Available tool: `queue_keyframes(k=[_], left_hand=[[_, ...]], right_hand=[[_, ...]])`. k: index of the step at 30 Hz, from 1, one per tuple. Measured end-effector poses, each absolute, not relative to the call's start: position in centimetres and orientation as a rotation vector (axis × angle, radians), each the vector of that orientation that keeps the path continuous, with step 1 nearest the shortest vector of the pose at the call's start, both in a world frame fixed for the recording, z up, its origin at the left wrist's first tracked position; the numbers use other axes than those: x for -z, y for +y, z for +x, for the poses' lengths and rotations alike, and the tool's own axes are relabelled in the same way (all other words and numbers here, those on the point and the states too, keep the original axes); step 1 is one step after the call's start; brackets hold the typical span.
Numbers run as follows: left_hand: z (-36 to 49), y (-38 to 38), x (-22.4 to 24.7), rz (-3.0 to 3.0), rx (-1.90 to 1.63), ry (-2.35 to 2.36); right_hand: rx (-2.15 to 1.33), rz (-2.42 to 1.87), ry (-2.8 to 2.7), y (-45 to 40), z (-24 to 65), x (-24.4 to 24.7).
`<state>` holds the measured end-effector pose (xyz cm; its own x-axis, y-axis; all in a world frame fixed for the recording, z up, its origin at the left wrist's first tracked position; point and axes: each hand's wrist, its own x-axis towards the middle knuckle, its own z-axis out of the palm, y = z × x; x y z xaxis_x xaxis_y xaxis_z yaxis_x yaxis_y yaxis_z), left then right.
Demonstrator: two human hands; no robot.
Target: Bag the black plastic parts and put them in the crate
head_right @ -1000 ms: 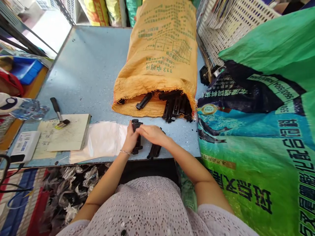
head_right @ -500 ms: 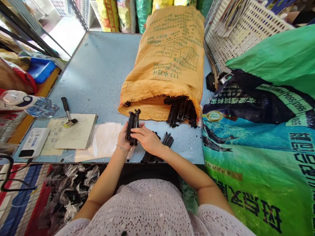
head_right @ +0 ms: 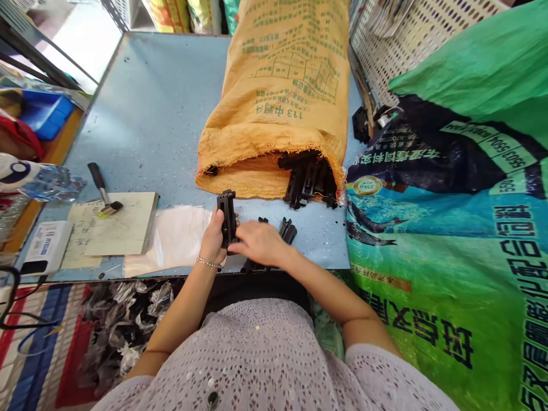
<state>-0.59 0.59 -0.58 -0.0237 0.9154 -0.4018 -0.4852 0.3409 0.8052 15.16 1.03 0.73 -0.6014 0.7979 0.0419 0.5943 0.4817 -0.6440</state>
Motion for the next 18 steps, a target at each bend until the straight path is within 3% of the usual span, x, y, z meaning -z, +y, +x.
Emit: queue_keyframes(k=[4, 11, 15, 18], left_hand=[[-1.5, 0.6, 2.4, 0.68, -1.148, 1.233], [0.3, -2.5, 5.8, 1.121, -0.843, 1.494], [0.1, -3.0, 5.1, 1.12, -0.964, 1.453], [-0.3, -2.0, 3.4, 0.923, -1.12, 1.289]], right_hand=[[-0.966, -1.209, -2.442, -0.8, 16.7, -0.1], [-0.334, -2.476, -1.952, 9.5, 22.3, -1.3], [-0.642, -2.351, -1.923, 11.6, 23.8, -1.1], [-1.253, -1.839, -1.64, 8.7, 23.1, -0.7]])
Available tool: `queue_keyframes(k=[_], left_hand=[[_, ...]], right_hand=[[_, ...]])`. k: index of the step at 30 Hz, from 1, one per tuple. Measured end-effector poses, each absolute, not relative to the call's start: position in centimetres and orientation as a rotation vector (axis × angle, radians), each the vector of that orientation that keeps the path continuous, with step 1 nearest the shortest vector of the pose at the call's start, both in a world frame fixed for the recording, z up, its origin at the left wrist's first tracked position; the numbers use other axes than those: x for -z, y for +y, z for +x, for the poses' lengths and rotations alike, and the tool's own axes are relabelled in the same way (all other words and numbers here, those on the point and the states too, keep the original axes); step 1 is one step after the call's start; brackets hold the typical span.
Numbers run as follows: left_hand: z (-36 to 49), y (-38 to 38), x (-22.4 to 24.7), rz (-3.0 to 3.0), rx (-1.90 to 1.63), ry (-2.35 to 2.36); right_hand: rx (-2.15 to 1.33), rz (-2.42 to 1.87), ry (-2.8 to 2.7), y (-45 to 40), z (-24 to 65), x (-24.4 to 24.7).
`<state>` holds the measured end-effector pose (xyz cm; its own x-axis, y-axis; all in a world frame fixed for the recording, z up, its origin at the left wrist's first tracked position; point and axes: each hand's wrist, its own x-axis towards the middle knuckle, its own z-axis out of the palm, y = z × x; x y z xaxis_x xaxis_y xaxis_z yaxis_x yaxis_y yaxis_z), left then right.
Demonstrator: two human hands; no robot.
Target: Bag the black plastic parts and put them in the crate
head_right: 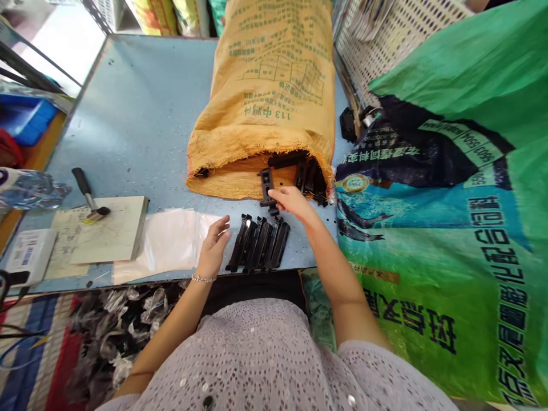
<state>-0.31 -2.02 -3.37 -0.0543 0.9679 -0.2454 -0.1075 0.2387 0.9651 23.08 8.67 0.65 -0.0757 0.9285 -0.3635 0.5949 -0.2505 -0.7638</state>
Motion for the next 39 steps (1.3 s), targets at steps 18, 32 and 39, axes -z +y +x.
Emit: queue_keyframes(k=[18, 32, 39], left_hand=[[0.3, -0.7, 0.2, 0.74, -1.22, 1.169], [-2.3, 1.9, 0.0, 1.09, -0.933, 1.515], [-1.5, -0.1, 2.6, 1.679, -0.059, 1.968]], right_hand=[[-0.609, -1.543, -2.267, 4.4, 14.6, -3.2], [-0.747, -1.004, -2.661, -0.2, 16.2, -0.6], [-0.139, -2.065, -2.252, 14.4, 21.4, -0.9]])
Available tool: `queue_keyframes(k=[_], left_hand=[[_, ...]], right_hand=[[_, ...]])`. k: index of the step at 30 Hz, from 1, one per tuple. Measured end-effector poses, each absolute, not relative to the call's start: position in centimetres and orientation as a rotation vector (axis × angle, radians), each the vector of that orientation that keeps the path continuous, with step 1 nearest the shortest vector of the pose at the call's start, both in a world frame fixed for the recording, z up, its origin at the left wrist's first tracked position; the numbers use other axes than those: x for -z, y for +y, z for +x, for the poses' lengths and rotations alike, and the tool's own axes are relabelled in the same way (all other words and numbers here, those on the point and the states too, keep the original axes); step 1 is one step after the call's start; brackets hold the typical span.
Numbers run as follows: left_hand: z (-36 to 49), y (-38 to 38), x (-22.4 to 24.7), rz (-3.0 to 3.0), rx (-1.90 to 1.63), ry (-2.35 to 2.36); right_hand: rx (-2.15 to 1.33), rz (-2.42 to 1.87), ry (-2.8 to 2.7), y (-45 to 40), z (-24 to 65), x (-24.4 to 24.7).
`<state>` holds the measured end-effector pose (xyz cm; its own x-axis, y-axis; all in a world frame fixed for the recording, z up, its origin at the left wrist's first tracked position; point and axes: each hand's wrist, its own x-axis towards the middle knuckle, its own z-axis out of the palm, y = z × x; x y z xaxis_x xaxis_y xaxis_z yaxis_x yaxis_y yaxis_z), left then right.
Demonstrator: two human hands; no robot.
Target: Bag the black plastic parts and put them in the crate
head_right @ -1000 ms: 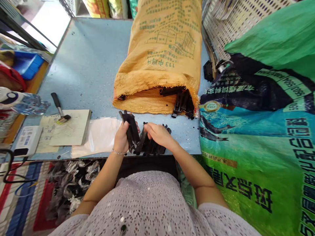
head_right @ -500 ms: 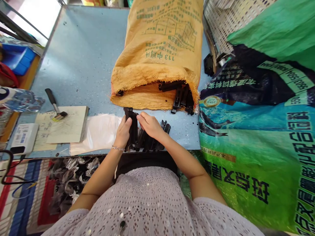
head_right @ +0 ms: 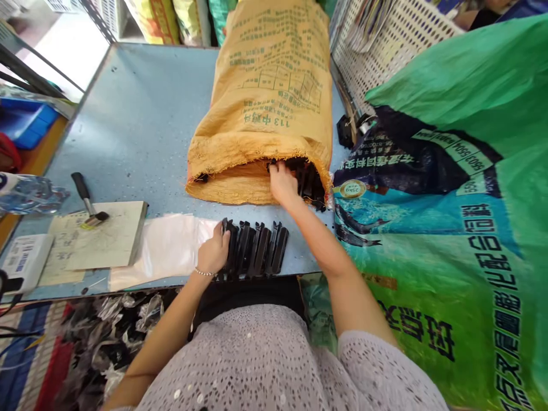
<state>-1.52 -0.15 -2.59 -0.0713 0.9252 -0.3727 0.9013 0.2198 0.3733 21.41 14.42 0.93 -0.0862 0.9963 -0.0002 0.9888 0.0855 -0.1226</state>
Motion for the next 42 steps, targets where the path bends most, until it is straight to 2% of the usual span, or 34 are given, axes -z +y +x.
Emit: queue_keyframes(k=[3, 5, 9, 12, 15, 18, 23, 25, 28, 33, 36, 42], left_hand=[[-0.5, -1.5, 3.1, 1.691, -0.024, 1.975], [-0.5, -2.0, 3.2, 1.765, -0.108, 1.967], [-0.8, -1.3, 2.8, 1.989, -0.664, 1.774], [0.1, 0.1, 1.8, 1.929, -1.094, 1.513], [0.7, 1.3, 0.8, 1.58, -1.3, 1.328], [0.1, 1.4, -0.1, 1.078, -1.178, 0.982], [-0.7, 0.3, -0.9, 0.617, -1.022, 0.69], [-0.6, 0.0, -0.9, 0.57, -1.044, 0.732], [-0.6, 0.3, -0.6, 0.569, -1.107, 0.876], [-1.4, 0.7, 0.0, 0.583, -1.245, 1.042], [-2.7, 0.4, 0.9, 0.684, -1.116, 1.074], [-3.6, -1.5, 3.9, 0.632, -0.941, 1.291]], right_hand=[[-0.166, -2.248, -2.253, 19.1, 22.8, -0.8], [-0.19, -2.214, -2.298, 19.5, 22.8, -1.0], [-0.188, -1.838, -2.27, 14.5, 20.5, -2.5], [-0.518, -1.524, -2.112, 8.8, 18.0, -3.9], [-0.891, -1.216, -1.983, 5.0, 16.8, -4.5], [-0.865, -1.135, -1.971, 4.2, 17.2, -3.9], [-0.437, -1.245, -2.294, 6.0, 17.2, -1.7], [-0.44, -1.318, -2.344, 6.4, 16.6, -1.2], [-0.621, -1.442, -2.325, 5.4, 15.5, -1.3], [-0.752, -1.19, -2.478, 0.0, 14.5, -1.8], [-0.77, -1.258, -2.409, -2.8, 16.1, -1.4], [-0.556, -1.623, -2.263, -5.0, 23.0, 1.5]])
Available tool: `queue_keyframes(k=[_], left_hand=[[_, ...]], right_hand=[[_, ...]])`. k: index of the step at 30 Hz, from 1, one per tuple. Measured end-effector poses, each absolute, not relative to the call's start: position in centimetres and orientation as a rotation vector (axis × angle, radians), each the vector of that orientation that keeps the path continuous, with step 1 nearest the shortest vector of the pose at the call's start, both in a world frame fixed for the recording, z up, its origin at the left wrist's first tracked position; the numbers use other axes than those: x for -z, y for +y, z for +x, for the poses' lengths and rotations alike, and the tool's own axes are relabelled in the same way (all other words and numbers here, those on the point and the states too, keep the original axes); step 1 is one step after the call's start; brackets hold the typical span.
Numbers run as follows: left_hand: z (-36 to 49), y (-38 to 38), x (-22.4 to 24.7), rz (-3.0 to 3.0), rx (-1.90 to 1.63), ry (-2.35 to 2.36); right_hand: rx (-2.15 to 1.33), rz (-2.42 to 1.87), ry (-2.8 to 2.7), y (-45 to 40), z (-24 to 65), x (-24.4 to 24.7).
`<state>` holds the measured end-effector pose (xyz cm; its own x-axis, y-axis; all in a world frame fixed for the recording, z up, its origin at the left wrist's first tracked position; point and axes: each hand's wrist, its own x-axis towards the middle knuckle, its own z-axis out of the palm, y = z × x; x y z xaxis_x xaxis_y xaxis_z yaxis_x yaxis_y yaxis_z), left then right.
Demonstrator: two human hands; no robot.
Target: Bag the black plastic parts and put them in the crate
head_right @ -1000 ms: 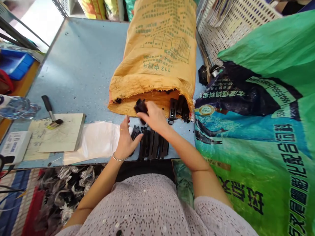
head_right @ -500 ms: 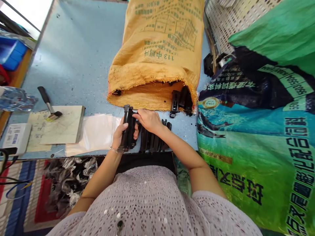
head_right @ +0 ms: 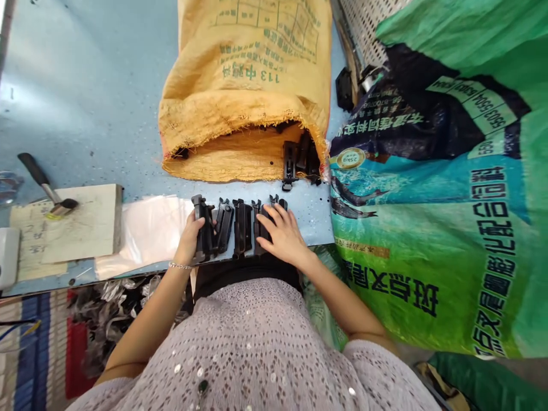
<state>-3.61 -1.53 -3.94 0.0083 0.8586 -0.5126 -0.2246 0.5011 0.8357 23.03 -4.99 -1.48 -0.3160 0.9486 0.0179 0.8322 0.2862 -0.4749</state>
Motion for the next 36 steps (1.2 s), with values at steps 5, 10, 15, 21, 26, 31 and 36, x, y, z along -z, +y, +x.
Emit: queue_keyframes(k=[5, 10, 15, 21, 26, 31, 36], left_hand=[[-0.8, -3.5, 5.3, 0.488, -0.999, 1.124], [-1.5, -4.1, 4.0, 0.477, -0.968, 0.957], [-0.4, -5.4, 1.9, 0.679, -1.403, 1.261], [-7.4, -4.5, 3.1, 1.377, -1.213, 1.718], [-14.3, -3.7, 5.3, 1.533, -0.885, 2.144], [-16.8, -4.5, 6.2, 1.072, -1.071, 1.906], [-17.3, -4.9, 5.5, 0.898, -1.229, 1.717]], right_hand=[[-0.683, -1.548, -2.202, -4.1, 26.8, 2.5], [-0.772, -1.512, -1.997, -4.4, 25.1, -1.4], [-1.432, -1.346, -1.814, -5.4, 17.3, -2.1], [-1.853, -1.19, -1.219, -2.7, 12.7, 0.4], [-1.966, -1.053, -0.897, -0.5, 10.9, -0.1], [-2.189, -0.946, -0.705, 0.2, 6.9, -0.5], [-2.314, -0.876, -0.477, 0.8, 1.3, 0.9]])
